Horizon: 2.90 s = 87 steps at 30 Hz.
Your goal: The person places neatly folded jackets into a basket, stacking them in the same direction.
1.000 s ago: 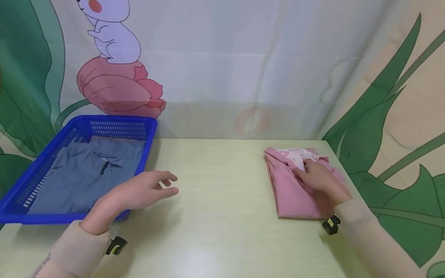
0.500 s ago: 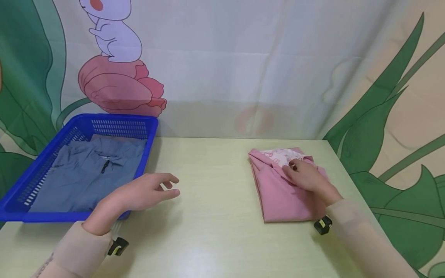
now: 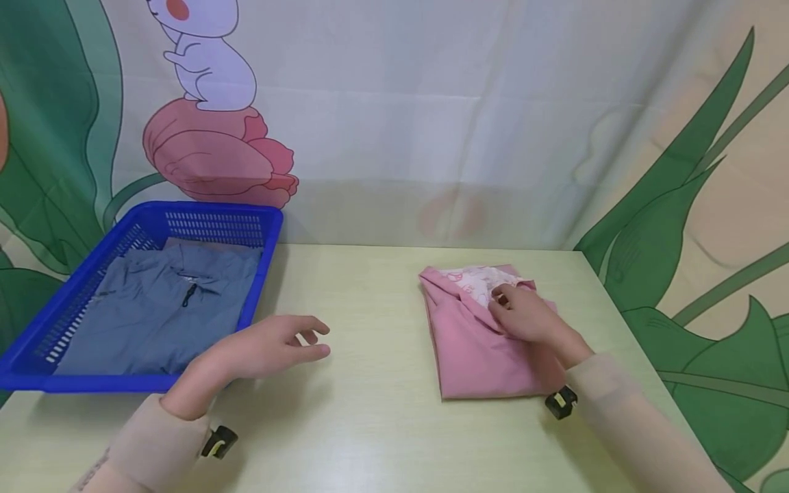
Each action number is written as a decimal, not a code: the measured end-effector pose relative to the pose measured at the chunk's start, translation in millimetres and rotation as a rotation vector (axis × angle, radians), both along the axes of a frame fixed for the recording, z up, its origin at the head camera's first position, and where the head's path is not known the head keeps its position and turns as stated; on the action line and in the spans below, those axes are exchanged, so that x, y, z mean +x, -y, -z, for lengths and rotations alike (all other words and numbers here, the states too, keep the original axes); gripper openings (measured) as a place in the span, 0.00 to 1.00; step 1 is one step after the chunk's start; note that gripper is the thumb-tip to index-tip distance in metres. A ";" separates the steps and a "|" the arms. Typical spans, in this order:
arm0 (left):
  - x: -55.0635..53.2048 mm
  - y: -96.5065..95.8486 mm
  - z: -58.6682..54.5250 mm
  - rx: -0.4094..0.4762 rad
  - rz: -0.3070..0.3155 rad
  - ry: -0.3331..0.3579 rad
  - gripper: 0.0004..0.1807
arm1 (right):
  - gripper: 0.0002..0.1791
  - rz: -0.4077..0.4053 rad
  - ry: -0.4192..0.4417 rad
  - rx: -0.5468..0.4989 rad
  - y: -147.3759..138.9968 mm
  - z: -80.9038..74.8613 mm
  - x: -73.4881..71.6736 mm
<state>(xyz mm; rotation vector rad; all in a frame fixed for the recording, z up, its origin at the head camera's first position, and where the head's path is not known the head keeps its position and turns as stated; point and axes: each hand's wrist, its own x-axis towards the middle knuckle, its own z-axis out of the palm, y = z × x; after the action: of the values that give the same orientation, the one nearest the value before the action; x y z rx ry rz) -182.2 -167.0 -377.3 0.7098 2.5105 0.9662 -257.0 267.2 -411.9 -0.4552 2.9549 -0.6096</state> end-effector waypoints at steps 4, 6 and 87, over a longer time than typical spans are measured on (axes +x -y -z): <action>-0.5 -5.0 2.5 0.008 0.018 -0.004 0.25 | 0.21 -0.035 -0.016 -0.012 5.7 2.6 -1.3; -0.7 -6.8 3.5 0.009 0.027 -0.005 0.25 | 0.20 -0.053 -0.018 -0.012 8.3 4.4 -1.8; -11.8 -39.5 27.7 -0.157 -0.096 0.005 0.29 | 0.27 0.120 0.352 -0.571 12.2 33.6 0.4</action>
<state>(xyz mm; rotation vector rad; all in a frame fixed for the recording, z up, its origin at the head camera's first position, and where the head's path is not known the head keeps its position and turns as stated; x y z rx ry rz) -193.9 -127.5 -405.1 0.5429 2.6020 0.7899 -256.5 255.0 -445.5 -0.1767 2.4540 -1.3954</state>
